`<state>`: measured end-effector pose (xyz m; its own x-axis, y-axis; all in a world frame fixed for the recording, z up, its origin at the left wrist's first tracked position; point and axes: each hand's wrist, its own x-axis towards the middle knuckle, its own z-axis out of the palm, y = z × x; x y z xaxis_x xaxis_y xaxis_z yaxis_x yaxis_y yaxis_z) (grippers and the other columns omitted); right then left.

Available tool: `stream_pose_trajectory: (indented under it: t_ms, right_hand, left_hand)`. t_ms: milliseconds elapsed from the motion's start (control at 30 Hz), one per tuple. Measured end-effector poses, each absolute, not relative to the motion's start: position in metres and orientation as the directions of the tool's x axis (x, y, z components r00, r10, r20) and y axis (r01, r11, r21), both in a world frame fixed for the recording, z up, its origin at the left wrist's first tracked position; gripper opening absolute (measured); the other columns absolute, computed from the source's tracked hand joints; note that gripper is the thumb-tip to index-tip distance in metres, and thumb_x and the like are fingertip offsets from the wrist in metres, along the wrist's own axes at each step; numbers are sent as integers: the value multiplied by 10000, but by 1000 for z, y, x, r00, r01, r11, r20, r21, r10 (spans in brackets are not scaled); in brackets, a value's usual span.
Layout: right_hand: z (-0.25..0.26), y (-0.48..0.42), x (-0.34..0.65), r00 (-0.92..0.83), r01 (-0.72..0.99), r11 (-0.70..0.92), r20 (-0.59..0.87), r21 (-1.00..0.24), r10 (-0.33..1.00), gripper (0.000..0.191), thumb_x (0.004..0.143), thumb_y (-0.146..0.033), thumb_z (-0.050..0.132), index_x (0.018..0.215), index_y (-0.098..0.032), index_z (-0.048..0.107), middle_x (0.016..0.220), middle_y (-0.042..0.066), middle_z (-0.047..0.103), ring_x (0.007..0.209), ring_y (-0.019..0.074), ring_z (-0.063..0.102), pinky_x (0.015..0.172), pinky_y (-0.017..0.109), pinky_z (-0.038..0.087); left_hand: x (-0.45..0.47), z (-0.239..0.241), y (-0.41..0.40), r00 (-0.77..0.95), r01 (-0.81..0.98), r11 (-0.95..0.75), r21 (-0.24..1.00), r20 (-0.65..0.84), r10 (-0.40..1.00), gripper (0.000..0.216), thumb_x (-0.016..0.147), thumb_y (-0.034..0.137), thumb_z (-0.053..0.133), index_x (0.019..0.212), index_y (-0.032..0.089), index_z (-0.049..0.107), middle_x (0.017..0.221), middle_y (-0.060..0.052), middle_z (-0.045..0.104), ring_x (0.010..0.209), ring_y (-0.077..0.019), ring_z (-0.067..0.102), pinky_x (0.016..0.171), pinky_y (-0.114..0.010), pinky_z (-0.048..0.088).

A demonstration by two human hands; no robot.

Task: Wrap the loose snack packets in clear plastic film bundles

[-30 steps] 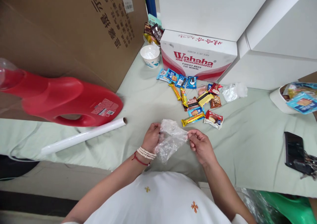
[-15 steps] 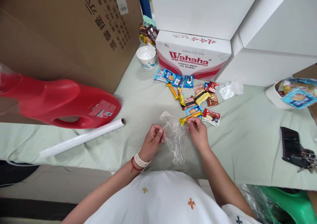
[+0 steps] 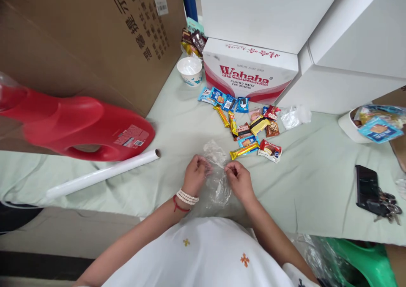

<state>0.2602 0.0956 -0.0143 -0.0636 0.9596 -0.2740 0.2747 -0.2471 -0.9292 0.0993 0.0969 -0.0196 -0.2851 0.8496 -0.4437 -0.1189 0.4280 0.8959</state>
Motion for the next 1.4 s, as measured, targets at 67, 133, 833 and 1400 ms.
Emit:
stream_pose_trajectory:
  t_ms: [67,133,833,1400]
  right_hand:
    - [-10,94,264,-27,67,-372,-374,-926,927,300,816,-517,701,842,-233,609,677,-39,497,559,130,407,530,262,351]
    - [-6,91,269,-19,-82,-423,-423,-902,906,348,769,-538,762,830,-234,603,679,-52,445,548,112,355,506,251,324]
    - [6,106,280,-120,-397,-501,-498,-769,859,332,654,-403,927,848,-233,718,742,-29,619,629,104,517,616,233,457]
    - [1,99,323,-486,-197,-666,-518,-720,704,402,691,-384,921,1006,-197,755,672,-49,549,539,67,376,512,215,295]
  left_hand:
    - [99,-25,98,-326,-190,438,879,-477,816,229,910,417,538,786,246,450,655,58,477,536,-119,464,507,-237,379]
    - [95,-28,97,-353,-238,432,870,-491,796,294,909,474,560,779,247,425,655,69,428,521,-101,398,470,-221,327]
    - [51,11,68,-19,-517,449,728,-535,845,592,824,691,682,1172,213,666,579,99,262,460,-66,173,413,-226,121]
    - [46,20,74,9,-596,442,671,-545,839,627,811,620,753,1246,181,652,550,118,322,431,-30,203,399,-158,162]
